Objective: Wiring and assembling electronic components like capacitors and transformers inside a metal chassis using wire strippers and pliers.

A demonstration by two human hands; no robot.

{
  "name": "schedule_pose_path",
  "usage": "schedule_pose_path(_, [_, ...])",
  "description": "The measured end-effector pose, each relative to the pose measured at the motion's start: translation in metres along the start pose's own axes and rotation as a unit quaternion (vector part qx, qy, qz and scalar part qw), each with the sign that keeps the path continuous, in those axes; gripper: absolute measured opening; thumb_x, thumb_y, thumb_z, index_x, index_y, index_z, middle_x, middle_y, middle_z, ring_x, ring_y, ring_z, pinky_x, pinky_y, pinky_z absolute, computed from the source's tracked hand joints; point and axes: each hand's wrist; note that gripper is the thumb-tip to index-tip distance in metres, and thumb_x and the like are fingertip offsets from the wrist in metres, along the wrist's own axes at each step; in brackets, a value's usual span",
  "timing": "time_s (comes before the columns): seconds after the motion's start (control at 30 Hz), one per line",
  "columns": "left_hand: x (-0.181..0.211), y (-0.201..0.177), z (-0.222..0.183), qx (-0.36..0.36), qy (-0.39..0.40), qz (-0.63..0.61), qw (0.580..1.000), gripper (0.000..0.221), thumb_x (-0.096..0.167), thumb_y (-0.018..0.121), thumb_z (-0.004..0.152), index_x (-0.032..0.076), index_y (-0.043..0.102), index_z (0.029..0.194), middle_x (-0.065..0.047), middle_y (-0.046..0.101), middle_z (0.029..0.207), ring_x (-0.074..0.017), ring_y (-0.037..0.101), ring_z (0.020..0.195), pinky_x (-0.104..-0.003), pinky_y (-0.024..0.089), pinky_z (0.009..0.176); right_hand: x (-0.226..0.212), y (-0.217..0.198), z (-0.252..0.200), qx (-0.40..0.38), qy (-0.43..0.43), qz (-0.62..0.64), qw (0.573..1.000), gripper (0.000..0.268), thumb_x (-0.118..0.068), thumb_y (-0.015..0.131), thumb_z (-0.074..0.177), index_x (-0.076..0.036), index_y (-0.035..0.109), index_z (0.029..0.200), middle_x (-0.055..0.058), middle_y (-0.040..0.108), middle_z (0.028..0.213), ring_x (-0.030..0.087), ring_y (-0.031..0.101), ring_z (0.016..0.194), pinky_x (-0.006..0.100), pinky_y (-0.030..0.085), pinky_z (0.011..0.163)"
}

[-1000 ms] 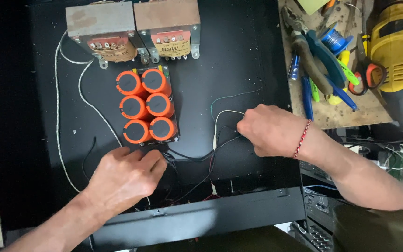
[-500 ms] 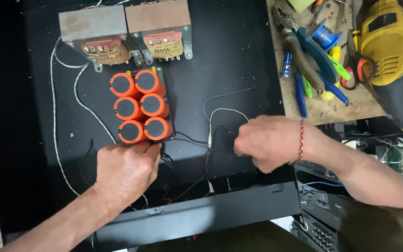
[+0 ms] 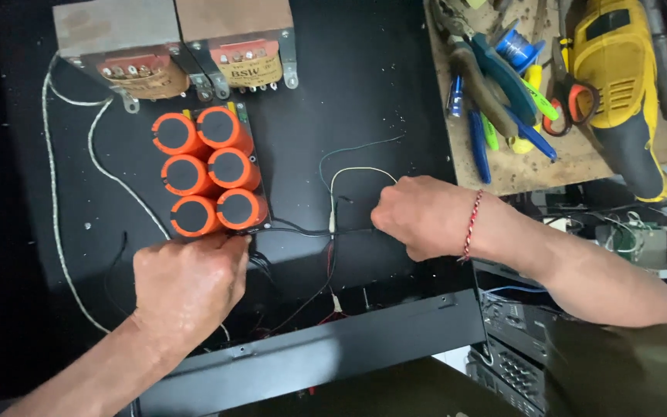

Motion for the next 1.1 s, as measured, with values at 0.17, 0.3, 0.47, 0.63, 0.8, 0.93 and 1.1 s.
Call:
schedule_pose_path(0.17, [-0.002, 0.013, -0.009, 0.038, -0.021, -0.009, 0.999, 0.025, 0.024, 0.071, 0.091, 0.028, 0.06, 0.069, 0.006, 0.057, 0.063, -0.0247, 0.059, 0.058, -0.038, 0.037, 0.041, 0.008, 0.003, 0.009, 0.007, 0.02, -0.027, 0.999, 0.011, -0.005, 0.07, 0.078, -0.003, 0.072, 0.089, 0.019, 0.072, 0.087, 0.043, 0.073, 0.077, 0.048, 0.06, 0.06])
schedule_pose_path(0.3, [-0.003, 0.019, -0.015, 0.027, -0.027, 0.002, 0.999, 0.031, 0.023, 0.072, 0.091, 0.029, 0.056, 0.065, 0.007, 0.052, 0.06, -0.0253, 0.053, 0.05, -0.037, 0.033, 0.041, 0.015, -0.006, 0.006, -0.005, 0.019, 0.0, 1.0, 0.004, 0.002, 0.058, 0.074, -0.001, 0.057, 0.071, 0.014, 0.059, 0.071, 0.035, 0.061, 0.063, 0.044, 0.046, 0.045])
schedule_pose_path(0.47, [-0.005, 0.023, -0.017, 0.035, -0.013, -0.006, 0.999, 0.031, 0.018, 0.072, 0.089, 0.028, 0.055, 0.064, 0.008, 0.054, 0.062, -0.0238, 0.052, 0.052, -0.036, 0.031, 0.042, 0.018, -0.012, 0.006, 0.007, 0.005, 0.039, 0.999, 0.005, 0.004, 0.054, 0.075, -0.001, 0.056, 0.076, 0.015, 0.059, 0.067, 0.035, 0.057, 0.056, 0.045, 0.044, 0.046])
schedule_pose_path(0.63, [-0.004, 0.025, -0.018, 0.022, -0.022, 0.001, 1.0, 0.03, 0.022, 0.073, 0.087, 0.03, 0.055, 0.064, 0.008, 0.054, 0.061, -0.0244, 0.054, 0.051, -0.036, 0.034, 0.042, 0.023, -0.013, 0.006, 0.078, 0.002, 0.04, 0.996, 0.009, 0.0, 0.053, 0.083, 0.001, 0.062, 0.084, 0.021, 0.065, 0.074, 0.043, 0.065, 0.065, 0.05, 0.052, 0.053])
schedule_pose_path(0.8, [-0.002, 0.024, -0.014, 0.036, -0.024, 0.007, 0.999, 0.026, 0.017, 0.073, 0.084, 0.03, 0.059, 0.066, 0.009, 0.057, 0.066, -0.0237, 0.056, 0.054, -0.036, 0.035, 0.041, 0.022, -0.014, 0.005, 0.097, 0.054, 0.046, 0.993, 0.004, -0.002, 0.049, 0.083, -0.003, 0.05, 0.086, 0.019, 0.059, 0.071, 0.048, 0.062, 0.061, 0.053, 0.047, 0.048])
schedule_pose_path(0.93, [0.0, 0.025, -0.014, 0.016, -0.034, -0.007, 0.999, 0.024, 0.02, 0.071, 0.082, 0.029, 0.058, 0.064, 0.009, 0.057, 0.064, -0.0248, 0.057, 0.054, -0.037, 0.036, 0.04, 0.023, -0.01, 0.008, 0.111, 0.045, 0.016, 0.993, 0.014, 0.001, 0.051, 0.082, -0.004, 0.062, 0.09, 0.02, 0.064, 0.074, 0.047, 0.066, 0.065, 0.053, 0.053, 0.052])
schedule_pose_path(1.1, [0.0, 0.026, -0.015, 0.008, -0.035, -0.046, 0.998, 0.031, 0.018, 0.07, 0.082, 0.023, 0.052, 0.057, 0.005, 0.05, 0.055, -0.0259, 0.051, 0.049, -0.039, 0.031, 0.037, 0.019, -0.013, 0.005, 0.109, 0.063, 0.021, 0.992, 0.03, -0.022, 0.057, 0.101, -0.002, 0.07, 0.083, 0.021, 0.07, 0.079, 0.047, 0.069, 0.074, 0.052, 0.059, 0.064])
Point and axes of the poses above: each hand's wrist, its own z-axis towards the middle knuckle, its own y-axis out of the palm, x = y × z
